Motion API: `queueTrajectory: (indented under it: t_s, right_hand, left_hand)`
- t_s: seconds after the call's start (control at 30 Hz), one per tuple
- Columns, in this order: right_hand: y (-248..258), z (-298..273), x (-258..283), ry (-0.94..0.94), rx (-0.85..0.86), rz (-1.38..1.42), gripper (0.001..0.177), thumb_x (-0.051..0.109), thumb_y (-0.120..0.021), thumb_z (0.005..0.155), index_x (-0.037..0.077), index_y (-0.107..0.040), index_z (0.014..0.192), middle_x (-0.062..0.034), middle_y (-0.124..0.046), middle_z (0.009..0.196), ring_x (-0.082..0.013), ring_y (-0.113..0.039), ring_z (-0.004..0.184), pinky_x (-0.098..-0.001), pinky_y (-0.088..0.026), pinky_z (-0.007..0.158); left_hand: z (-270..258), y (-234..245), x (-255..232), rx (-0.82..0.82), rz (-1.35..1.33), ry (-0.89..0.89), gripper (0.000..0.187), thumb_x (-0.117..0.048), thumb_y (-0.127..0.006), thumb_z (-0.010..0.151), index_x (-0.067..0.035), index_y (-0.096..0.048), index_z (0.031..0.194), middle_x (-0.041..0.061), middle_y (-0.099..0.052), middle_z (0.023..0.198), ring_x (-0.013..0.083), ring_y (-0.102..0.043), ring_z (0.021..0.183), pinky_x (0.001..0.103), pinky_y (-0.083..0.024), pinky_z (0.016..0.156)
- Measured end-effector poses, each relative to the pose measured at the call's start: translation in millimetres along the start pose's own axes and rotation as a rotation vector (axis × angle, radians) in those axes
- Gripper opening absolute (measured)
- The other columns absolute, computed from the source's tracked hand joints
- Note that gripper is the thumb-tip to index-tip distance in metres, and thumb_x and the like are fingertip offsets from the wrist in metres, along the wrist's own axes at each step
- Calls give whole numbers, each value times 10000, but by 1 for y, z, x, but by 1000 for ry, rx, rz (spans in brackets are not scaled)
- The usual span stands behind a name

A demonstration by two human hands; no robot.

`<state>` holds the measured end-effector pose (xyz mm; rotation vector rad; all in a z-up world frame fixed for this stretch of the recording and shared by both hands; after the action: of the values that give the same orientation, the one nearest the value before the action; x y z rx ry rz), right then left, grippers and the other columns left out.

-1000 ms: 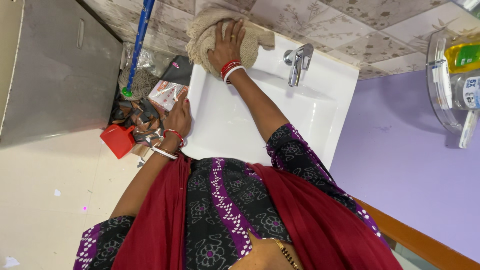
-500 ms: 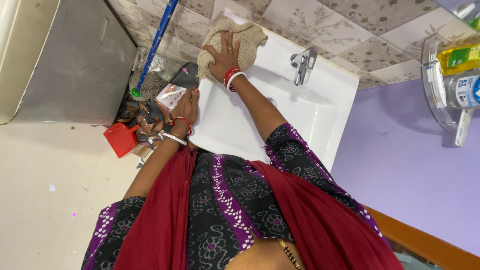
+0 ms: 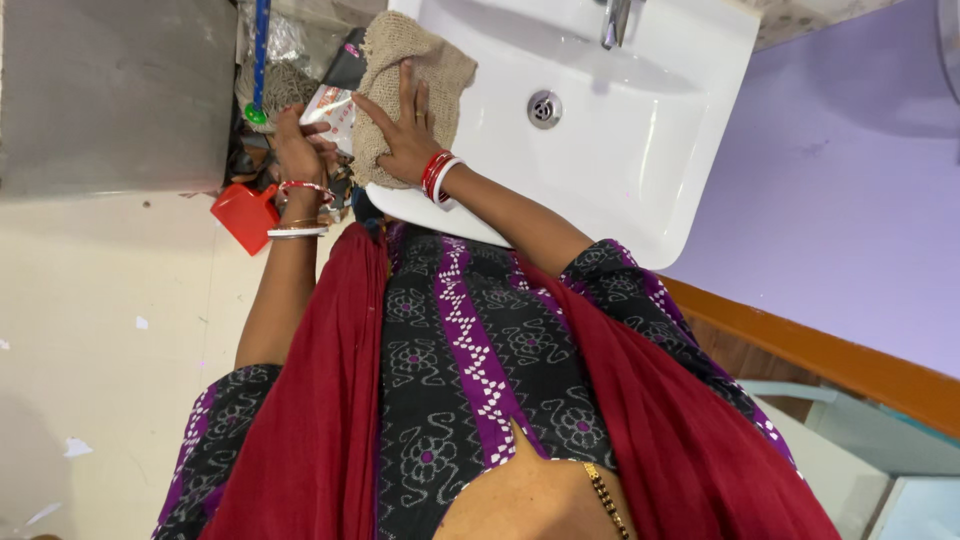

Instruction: The person wipes the porcelain basin, the outer rim, and the metal faucet of a white sink using a cloth.

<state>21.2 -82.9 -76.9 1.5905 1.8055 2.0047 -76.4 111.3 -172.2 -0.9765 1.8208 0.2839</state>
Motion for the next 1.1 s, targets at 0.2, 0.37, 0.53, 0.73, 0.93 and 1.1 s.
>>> queueTrajectory:
  t_s: [0.2,0.37,0.53,0.73,0.93,1.1]
  right_hand:
    - [1,-62,43,118,83,-120,1176,109,-797,730,430,-105,1625,-190,353,1598,-613,267,1424,-838,-98,1083]
    - [20,-101,31,222,347,-154,1165,96,-761,736,329,-58,1636,-159,171,1679,-477,4,1554,-694,-174,1205]
    - [43,-151,-14,217,357,-200,1145,55,-740,724,278,-130,1667,-125,-76,1735,-338,-144,1600,-593,-167,1277]
    - [89,-236,-56,33,205,-181,1040,272,-845,761,269,-255,1617,-135,-296,1651,-306,-322,1505,-529,-248,1239]
    - [153,-327,-112,-202,186,-355,1073,239,-855,674,278,-320,1603,-69,-352,1656,-264,-368,1513,-496,-258,1258]
    - [191,-365,-197,-403,310,-590,823,353,-656,872,281,-292,1607,-32,-241,1698,-234,-212,1554,-502,-63,1278]
  left_hand:
    - [5,-16,-44,67,71,-26,570,-447,-387,1020,-27,-529,1378,136,-716,979,179,-672,643,299,-557,532]
    - [-11,-65,-73,209,247,-145,475,-415,-381,1082,-78,-566,1361,79,-689,971,135,-658,690,264,-540,571]
    - [12,-93,-61,248,395,-256,394,-377,-443,1120,-51,-605,1269,61,-658,1029,128,-616,747,285,-518,596]
    - [23,-125,-35,288,871,-582,343,-307,-521,1163,-33,-507,1368,198,-646,1225,331,-694,995,436,-573,859]
    - [-18,-148,-59,260,1132,-497,551,-294,-521,1121,-40,-235,1517,291,-504,1379,449,-695,1036,496,-596,807]
    - [-35,-159,-79,196,1275,-476,573,-337,-493,1142,-27,-197,1523,294,-533,1353,453,-705,998,504,-604,781]
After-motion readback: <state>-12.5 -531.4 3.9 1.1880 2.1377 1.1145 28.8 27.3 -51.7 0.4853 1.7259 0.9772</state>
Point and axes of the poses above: each hand's wrist, its own z-axis towards the middle knuckle, its own y-axis out of the back of the hand, x = y × z, the point moved 2 cm from there along z, towards the middle knuckle
